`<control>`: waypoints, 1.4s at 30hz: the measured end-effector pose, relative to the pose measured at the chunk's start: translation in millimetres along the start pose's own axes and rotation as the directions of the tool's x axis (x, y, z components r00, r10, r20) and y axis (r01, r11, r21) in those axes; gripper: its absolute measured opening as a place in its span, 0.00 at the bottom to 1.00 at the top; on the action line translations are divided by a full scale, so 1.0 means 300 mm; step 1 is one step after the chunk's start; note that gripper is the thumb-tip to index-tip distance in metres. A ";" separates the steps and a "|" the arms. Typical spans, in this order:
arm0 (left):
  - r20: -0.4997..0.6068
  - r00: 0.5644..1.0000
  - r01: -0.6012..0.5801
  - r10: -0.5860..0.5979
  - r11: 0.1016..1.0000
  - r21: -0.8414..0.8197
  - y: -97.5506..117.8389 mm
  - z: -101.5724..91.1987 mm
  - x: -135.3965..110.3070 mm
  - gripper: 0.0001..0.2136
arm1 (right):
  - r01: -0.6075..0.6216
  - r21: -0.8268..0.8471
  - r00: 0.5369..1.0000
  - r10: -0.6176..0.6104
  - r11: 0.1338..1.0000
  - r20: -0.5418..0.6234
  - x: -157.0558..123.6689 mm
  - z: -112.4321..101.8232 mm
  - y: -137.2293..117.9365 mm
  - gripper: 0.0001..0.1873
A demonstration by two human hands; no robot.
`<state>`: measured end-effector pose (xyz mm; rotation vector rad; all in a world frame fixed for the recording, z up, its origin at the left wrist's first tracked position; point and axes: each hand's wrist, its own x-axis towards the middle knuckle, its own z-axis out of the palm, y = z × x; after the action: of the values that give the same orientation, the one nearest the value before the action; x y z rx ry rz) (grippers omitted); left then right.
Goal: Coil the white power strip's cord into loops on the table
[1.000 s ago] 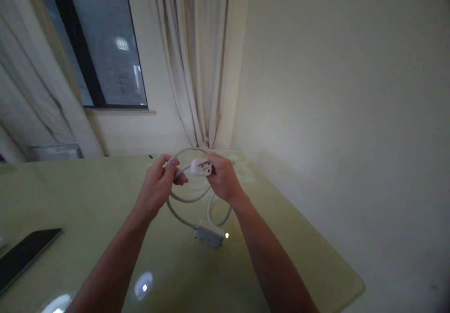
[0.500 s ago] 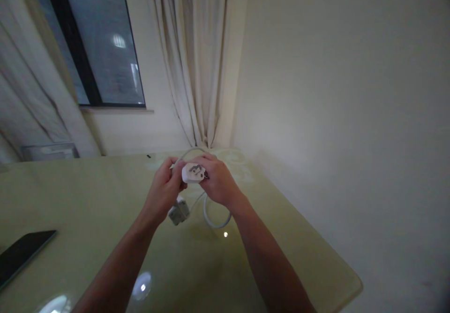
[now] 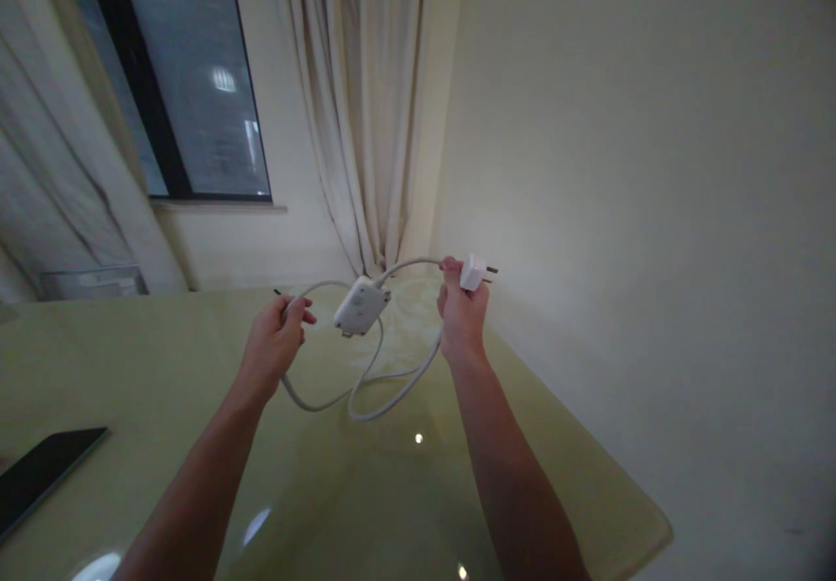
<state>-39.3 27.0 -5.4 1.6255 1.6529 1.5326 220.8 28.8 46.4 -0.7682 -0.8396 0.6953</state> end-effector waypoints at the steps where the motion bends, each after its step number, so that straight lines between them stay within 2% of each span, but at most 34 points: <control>1: 0.020 1.000 -0.011 0.009 0.993 0.116 -0.020 -0.012 0.009 0.18 | -0.003 0.053 1.000 0.004 0.999 -0.025 0.002 0.001 -0.006 0.26; 3: 0.042 0.999 -0.029 0.015 0.933 0.357 -0.062 -0.034 0.020 0.17 | 0.014 0.131 0.998 -0.006 0.991 -0.063 0.007 0.001 -0.020 0.27; 6: 0.087 0.996 -0.057 0.001 0.769 0.636 -0.124 -0.050 0.016 0.19 | 0.028 0.185 0.993 -0.006 0.982 -0.120 0.015 0.000 -0.039 0.26; 8: 0.115 0.993 -0.092 0.008 0.658 0.748 -0.153 -0.045 0.005 0.21 | 0.033 0.210 0.988 0.000 0.977 -0.154 0.019 -0.001 -0.048 0.25; 10: 0.125 0.992 -0.120 0.033 0.600 0.791 -0.166 -0.033 -0.002 0.25 | 0.032 0.225 0.983 0.011 0.974 -0.186 0.021 -0.001 -0.053 0.24; 11: 0.134 0.990 -0.137 0.050 0.601 0.787 -0.166 -0.026 -0.002 0.27 | 0.032 0.228 0.980 0.015 0.973 -0.199 0.023 -0.002 -0.054 0.24; 13: 0.172 0.981 -0.186 0.086 0.661 0.727 -0.150 -0.016 0.005 0.28 | 0.032 0.230 0.976 0.020 0.973 -0.219 0.025 -0.004 -0.055 0.23; 16: 0.212 0.966 -0.245 0.149 0.788 0.565 -0.098 -0.021 0.018 0.23 | 0.034 0.235 0.975 0.019 0.971 -0.219 0.027 -0.006 -0.055 0.24; 18: 0.214 0.958 -0.272 0.189 0.833 0.481 -0.051 -0.038 0.016 0.19 | 0.031 0.241 0.977 0.022 0.970 -0.214 0.028 -0.007 -0.053 0.25; 23: 0.328 0.919 -0.352 0.218 0.830 0.434 0.047 -0.066 -0.035 0.15 | 0.003 0.199 0.978 0.038 0.980 -0.203 0.017 0.007 -0.042 0.25; 25: 0.426 0.878 -0.378 0.217 0.860 0.343 0.058 -0.041 -0.067 0.14 | -0.001 0.185 0.976 0.041 0.983 -0.212 0.008 0.017 -0.035 0.26; 26: 0.503 0.837 -0.384 0.216 0.886 0.259 0.058 -0.018 -0.083 0.14 | 0.004 0.185 0.975 0.037 0.983 -0.219 0.004 0.021 -0.031 0.26; 29: 0.734 0.650 -0.324 0.196 0.946 0.034 0.039 0.071 -0.125 0.17 | 0.032 0.201 0.969 0.018 0.979 -0.245 0.004 0.023 -0.020 0.26; 30: 0.768 0.617 -0.292 0.171 0.956 0.021 0.032 0.099 -0.135 0.16 | 0.039 0.209 0.966 0.017 0.977 -0.258 0.008 0.018 -0.016 0.26; 32: 0.795 0.595 -0.238 0.114 0.971 0.039 0.022 0.138 -0.145 0.17 | 0.039 0.220 0.958 0.026 0.975 -0.287 0.026 0.000 -0.009 0.26; 35: 0.841 0.536 -0.190 0.068 0.981 0.042 0.022 0.159 -0.156 0.18 | 0.003 0.229 0.941 0.075 0.973 -0.330 0.063 -0.035 0.002 0.26; 36: 0.849 0.522 -0.200 0.076 0.979 0.035 0.024 0.167 -0.164 0.18 | -0.015 0.235 0.936 0.096 0.972 -0.338 0.074 -0.045 0.006 0.26; 39: 0.836 0.523 -0.311 0.167 0.950 0.004 0.021 0.222 -0.213 0.22 | -0.052 0.256 0.932 0.139 0.965 -0.334 0.097 -0.064 0.015 0.26; 42: 0.854 0.466 -0.377 0.233 0.925 -0.046 0.005 0.317 -0.280 0.23 | -0.049 0.272 0.935 0.140 0.961 -0.327 0.102 -0.069 0.021 0.26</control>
<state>63.7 -5.7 -71.9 2.3170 0.9279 0.4575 251.6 49.8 43.9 -0.6692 -0.3836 0.7156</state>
